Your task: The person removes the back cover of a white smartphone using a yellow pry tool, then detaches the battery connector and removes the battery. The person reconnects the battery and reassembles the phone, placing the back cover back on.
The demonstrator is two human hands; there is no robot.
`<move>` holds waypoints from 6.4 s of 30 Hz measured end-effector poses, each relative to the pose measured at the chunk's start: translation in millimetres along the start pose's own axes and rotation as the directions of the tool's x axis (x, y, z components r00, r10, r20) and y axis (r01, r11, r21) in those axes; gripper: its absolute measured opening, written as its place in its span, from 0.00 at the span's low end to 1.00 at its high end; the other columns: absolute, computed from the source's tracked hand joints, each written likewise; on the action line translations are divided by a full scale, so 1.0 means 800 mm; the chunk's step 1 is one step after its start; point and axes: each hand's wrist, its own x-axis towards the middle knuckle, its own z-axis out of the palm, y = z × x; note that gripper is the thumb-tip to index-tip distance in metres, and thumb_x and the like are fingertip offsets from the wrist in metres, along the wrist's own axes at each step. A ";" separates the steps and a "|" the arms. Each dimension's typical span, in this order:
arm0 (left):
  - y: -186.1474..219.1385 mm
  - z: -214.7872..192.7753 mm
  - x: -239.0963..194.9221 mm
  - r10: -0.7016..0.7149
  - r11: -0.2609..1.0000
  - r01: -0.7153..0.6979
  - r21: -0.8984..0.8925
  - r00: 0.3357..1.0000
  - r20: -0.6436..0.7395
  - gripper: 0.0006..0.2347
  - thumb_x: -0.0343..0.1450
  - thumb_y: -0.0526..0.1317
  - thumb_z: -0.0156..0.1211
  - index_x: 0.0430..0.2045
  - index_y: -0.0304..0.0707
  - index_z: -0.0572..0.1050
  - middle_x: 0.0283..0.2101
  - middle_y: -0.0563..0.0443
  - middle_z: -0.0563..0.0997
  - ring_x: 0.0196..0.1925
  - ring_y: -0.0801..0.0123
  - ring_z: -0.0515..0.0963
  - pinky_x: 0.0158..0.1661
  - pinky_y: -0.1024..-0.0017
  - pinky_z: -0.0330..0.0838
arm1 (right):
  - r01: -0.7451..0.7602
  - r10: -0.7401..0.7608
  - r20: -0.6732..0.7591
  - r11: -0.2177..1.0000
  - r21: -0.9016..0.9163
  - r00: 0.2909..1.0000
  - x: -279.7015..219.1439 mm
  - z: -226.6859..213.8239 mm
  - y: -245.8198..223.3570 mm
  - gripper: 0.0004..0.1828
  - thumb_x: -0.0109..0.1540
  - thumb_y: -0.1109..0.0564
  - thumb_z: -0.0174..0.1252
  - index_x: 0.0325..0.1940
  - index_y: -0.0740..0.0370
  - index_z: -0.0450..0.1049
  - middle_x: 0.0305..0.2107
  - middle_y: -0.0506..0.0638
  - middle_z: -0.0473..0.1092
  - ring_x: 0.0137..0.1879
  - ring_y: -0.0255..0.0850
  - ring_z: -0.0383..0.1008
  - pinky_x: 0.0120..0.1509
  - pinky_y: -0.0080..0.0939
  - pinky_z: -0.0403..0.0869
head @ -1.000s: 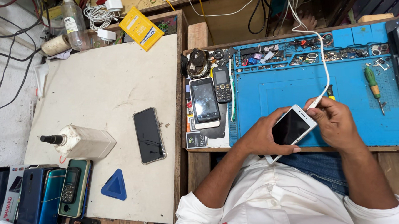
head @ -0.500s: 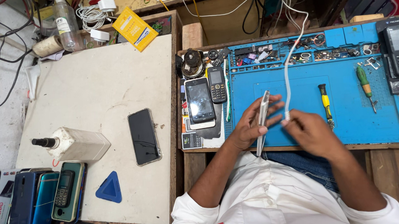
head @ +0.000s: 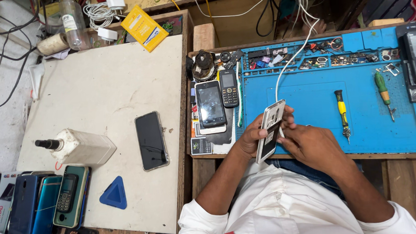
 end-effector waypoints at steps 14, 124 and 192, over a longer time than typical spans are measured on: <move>-0.035 -0.012 0.015 0.274 0.956 -0.230 0.181 0.923 -0.269 0.32 0.79 0.62 0.43 0.70 0.36 0.53 0.48 0.48 0.70 0.57 0.61 0.75 0.60 0.51 0.76 | 0.360 -0.301 -0.394 0.929 0.086 0.869 -0.016 0.031 -0.009 0.33 0.50 0.53 0.70 0.59 0.59 0.74 0.44 0.54 0.76 0.41 0.48 0.80 0.43 0.44 0.79; -0.039 -0.016 0.009 0.319 0.799 -0.054 0.598 0.882 -0.346 0.46 0.74 0.34 0.61 0.76 0.41 0.24 0.60 0.38 0.68 0.62 0.59 0.71 0.63 0.66 0.66 | 0.362 -0.164 -0.458 0.848 0.387 0.874 0.027 -0.008 0.036 0.17 0.55 0.64 0.63 0.49 0.65 0.80 0.35 0.57 0.79 0.38 0.46 0.83 0.43 0.39 0.80; -0.010 0.042 0.018 0.353 0.661 -0.136 0.738 0.924 -0.145 0.51 0.63 0.34 0.75 0.71 0.39 0.34 0.66 0.39 0.64 0.72 0.56 0.67 0.70 0.57 0.66 | 0.222 -0.061 -0.236 0.628 0.746 0.970 0.068 -0.035 0.017 0.23 0.61 0.67 0.57 0.61 0.61 0.76 0.50 0.51 0.74 0.53 0.37 0.77 0.57 0.38 0.80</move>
